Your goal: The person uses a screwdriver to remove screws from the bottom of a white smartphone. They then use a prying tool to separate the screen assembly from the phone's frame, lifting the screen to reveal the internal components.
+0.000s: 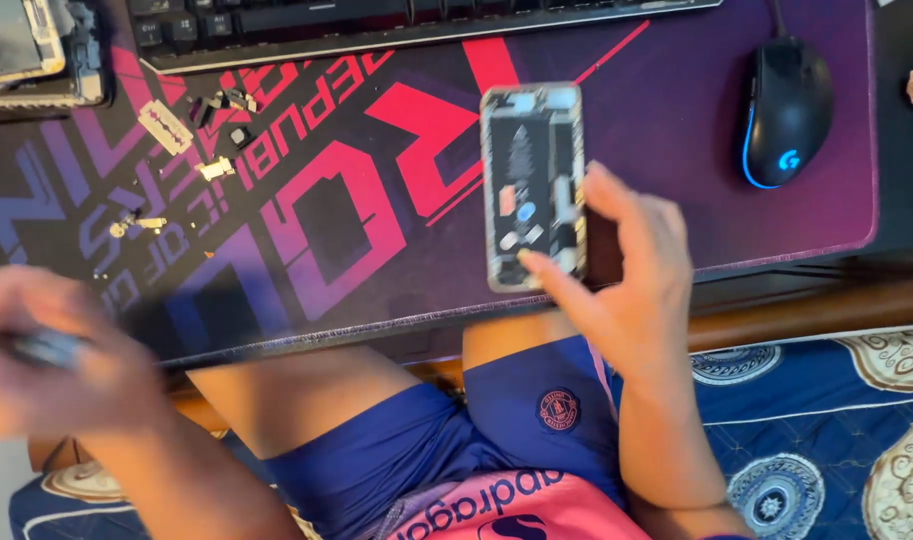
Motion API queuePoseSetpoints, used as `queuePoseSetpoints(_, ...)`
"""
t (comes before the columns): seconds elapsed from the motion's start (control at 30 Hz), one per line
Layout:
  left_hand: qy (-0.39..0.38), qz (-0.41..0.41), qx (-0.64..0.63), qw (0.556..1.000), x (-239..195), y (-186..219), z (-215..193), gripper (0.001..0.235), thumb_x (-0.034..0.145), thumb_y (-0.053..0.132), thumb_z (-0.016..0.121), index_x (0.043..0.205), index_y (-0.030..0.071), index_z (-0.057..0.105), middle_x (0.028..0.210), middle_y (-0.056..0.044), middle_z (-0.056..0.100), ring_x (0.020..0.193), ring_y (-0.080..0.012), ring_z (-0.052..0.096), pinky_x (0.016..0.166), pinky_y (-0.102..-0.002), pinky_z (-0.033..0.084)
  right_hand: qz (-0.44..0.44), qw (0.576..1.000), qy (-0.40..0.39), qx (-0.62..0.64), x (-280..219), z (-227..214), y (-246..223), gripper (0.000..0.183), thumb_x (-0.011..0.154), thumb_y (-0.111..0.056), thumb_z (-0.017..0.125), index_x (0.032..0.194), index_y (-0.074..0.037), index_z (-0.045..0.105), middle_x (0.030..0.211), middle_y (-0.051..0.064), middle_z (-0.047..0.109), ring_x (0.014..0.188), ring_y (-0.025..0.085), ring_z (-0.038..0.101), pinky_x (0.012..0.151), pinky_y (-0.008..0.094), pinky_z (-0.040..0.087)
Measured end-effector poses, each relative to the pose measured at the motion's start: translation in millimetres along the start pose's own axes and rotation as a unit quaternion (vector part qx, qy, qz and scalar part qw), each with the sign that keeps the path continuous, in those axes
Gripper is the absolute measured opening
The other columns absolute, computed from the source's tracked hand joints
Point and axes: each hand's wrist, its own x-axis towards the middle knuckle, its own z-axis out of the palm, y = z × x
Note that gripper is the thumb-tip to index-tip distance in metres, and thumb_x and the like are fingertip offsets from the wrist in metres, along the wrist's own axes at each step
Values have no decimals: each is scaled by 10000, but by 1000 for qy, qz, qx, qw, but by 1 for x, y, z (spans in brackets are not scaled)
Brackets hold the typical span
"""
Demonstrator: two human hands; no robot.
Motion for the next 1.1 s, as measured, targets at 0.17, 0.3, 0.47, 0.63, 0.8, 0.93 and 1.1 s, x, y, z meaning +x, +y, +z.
queuePoseSetpoints(0.17,-443,27,-41,895,74,193,-26,175,1004,482,654,1140,395,719,603,-6,603,520,-297,638,458,-457,448,-60,998,-7,0,-15,11,-7,576,922,-234,874,1357,30,605,1291,187,660,1224,394,620,1118,514,457)
queuePoseSetpoints(0.3,-329,41,-194,923,85,217,7,181,1057,303,686,1195,189,710,811,-9,519,579,-247,568,484,-381,425,-67,997,-32,15,-15,5,-1,559,964,-258,783,1397,36,583,1390,169,645,1221,403,603,1122,519,446)
queuePoseSetpoints(0.47,-570,-8,-214,793,125,228,45,719,810,479,848,1347,173,480,1159,-91,543,679,-392,686,454,-540,495,-113,989,-44,-83,-15,9,-1,845,919,-619,690,1471,8,566,1506,244,500,1284,448,555,1101,547,485)
queuePoseSetpoints(0.63,-629,8,-196,752,142,235,54,854,759,511,889,1391,167,429,1192,-93,572,722,-424,690,496,-568,536,-123,985,-60,-107,-15,10,6,889,930,-651,686,1503,14,543,1589,204,497,1471,371,487,1170,485,448)
queuePoseSetpoints(0.8,-629,28,-186,754,143,241,60,997,696,542,932,1436,139,399,1208,-115,569,714,-444,695,503,-587,540,-123,985,-58,-104,-16,9,5,905,901,-654,725,1476,27,572,1564,180,543,1467,321,504,1129,448,469)
queuePoseSetpoints(0.93,-632,34,-198,749,144,245,71,1216,421,542,1092,1311,69,411,1175,-124,578,826,-393,715,511,-556,542,-124,986,-71,-82,-14,10,5,944,864,-619,758,1483,63,554,1561,208,536,1470,361,491,1204,483,414)
queuePoseSetpoints(1.1,-626,52,-196,753,137,246,90,1219,307,629,1134,1137,56,449,1006,-97,613,643,-308,700,441,-467,495,-123,986,-86,-72,-16,9,5,966,848,-600,744,1504,73,519,1579,221,513,1491,373,457,1225,498,398)
